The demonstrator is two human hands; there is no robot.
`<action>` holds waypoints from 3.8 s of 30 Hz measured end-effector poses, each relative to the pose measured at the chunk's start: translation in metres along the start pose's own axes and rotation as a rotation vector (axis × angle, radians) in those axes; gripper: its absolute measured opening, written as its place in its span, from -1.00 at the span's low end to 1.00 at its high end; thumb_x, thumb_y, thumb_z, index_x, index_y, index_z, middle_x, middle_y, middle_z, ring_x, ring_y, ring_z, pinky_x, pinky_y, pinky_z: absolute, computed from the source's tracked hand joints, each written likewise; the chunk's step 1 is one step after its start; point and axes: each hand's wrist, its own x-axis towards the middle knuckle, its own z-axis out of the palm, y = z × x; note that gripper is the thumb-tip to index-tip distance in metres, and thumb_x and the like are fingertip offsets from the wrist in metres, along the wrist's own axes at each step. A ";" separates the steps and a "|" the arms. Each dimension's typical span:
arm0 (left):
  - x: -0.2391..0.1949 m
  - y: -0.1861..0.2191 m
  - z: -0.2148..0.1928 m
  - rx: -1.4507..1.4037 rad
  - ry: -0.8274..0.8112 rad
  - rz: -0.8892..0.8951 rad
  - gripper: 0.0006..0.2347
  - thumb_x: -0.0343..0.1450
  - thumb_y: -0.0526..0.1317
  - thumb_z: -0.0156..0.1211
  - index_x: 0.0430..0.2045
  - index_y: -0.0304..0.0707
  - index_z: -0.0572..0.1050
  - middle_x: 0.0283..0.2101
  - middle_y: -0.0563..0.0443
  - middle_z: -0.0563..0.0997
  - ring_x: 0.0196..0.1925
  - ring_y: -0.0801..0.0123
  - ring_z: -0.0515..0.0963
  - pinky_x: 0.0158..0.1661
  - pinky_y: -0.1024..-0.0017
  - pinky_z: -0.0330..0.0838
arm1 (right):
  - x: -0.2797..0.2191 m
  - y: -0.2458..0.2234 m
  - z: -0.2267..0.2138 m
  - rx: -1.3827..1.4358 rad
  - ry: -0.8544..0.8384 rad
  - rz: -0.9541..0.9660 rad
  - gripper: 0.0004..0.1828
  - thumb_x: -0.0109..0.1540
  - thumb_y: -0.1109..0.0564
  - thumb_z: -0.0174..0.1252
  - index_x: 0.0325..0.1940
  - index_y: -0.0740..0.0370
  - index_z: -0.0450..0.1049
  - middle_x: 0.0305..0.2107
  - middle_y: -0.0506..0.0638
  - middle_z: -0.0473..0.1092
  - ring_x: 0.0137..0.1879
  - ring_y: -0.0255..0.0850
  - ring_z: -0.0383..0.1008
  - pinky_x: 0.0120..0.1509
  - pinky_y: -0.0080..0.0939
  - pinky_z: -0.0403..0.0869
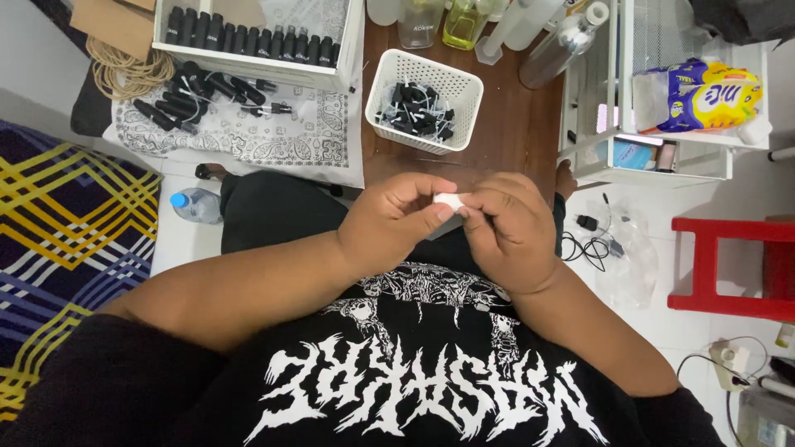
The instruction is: Assembling perfume sprayer heads with tubes and cleaning them with a tissue
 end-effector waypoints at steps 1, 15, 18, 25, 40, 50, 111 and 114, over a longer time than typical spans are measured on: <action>0.000 0.010 -0.002 0.139 -0.011 0.126 -0.78 0.42 -0.27 0.36 -0.12 -0.41 0.59 -0.25 -0.03 0.63 -0.20 0.49 0.57 -0.11 0.54 0.49 | 0.001 -0.002 -0.001 0.003 -0.005 0.006 -0.93 0.29 0.29 0.24 -0.23 0.38 0.57 -0.37 0.16 0.49 -0.29 0.19 0.50 -0.13 0.10 0.52; 0.002 0.013 -0.007 0.116 -0.067 0.127 -0.79 0.46 -0.26 0.24 -0.06 -0.34 0.55 -0.23 0.02 0.61 -0.18 0.55 0.53 -0.13 0.54 0.47 | 0.005 -0.006 0.001 0.115 -0.053 0.100 -0.96 0.26 0.32 0.27 -0.25 0.40 0.56 -0.45 0.17 0.47 -0.31 0.22 0.50 -0.13 0.12 0.51; 0.003 0.018 -0.009 0.133 -0.089 -0.069 -0.72 0.56 -0.07 0.03 -0.34 -0.30 0.55 -0.46 0.03 0.60 -0.39 0.55 0.49 -0.35 0.62 0.31 | 0.000 -0.001 0.002 0.043 -0.039 0.042 -0.95 0.26 0.29 0.28 -0.24 0.38 0.57 -0.42 0.17 0.48 -0.30 0.22 0.50 -0.11 0.13 0.52; 0.003 0.031 0.000 0.374 -0.058 -0.124 -0.84 0.50 -0.10 0.18 -0.39 -0.15 0.56 -0.60 0.20 0.48 -0.53 0.62 0.38 -0.48 0.64 0.23 | -0.001 0.000 0.002 0.016 -0.043 0.033 -0.96 0.25 0.30 0.26 -0.23 0.34 0.59 -0.42 0.13 0.49 -0.27 0.18 0.54 -0.09 0.11 0.53; 0.000 0.040 0.003 0.404 -0.025 0.032 -0.81 0.43 -0.10 0.23 -0.31 -0.23 0.63 -0.42 -0.01 0.57 -0.33 0.40 0.50 -0.23 0.44 0.42 | -0.008 -0.004 0.001 0.221 0.012 0.271 -0.97 0.27 0.34 0.24 -0.25 0.40 0.55 -0.46 0.17 0.43 -0.31 0.11 0.48 -0.12 0.04 0.50; 0.005 0.049 0.020 0.577 -0.110 0.299 -0.82 0.48 -0.16 0.18 -0.29 -0.32 0.60 -0.36 -0.20 0.66 -0.27 0.05 0.65 -0.22 0.28 0.52 | -0.014 0.002 -0.003 0.229 0.048 0.257 -0.97 0.26 0.35 0.25 -0.26 0.43 0.56 -0.45 0.17 0.45 -0.30 0.09 0.50 -0.10 0.01 0.52; 0.010 0.049 0.012 0.857 -0.155 0.720 -0.90 0.40 -0.21 0.31 -0.27 -0.08 0.67 -0.18 0.08 0.70 -0.19 0.11 0.60 -0.07 0.28 0.40 | -0.054 0.017 0.008 1.020 0.226 0.973 -0.89 0.24 0.23 0.22 -0.25 0.35 0.47 -0.58 0.01 0.41 -0.36 -0.34 0.44 -0.32 -0.51 0.37; 0.019 0.055 0.002 0.825 -0.177 0.718 -0.89 0.38 -0.25 0.32 -0.26 -0.04 0.66 -0.16 0.15 0.70 -0.23 0.15 0.60 -0.13 0.30 0.41 | -0.053 0.027 0.007 1.150 0.325 1.109 -0.84 0.22 0.17 0.28 -0.20 0.28 0.48 -0.58 0.06 0.44 -0.39 -0.18 0.55 -0.25 -0.31 0.53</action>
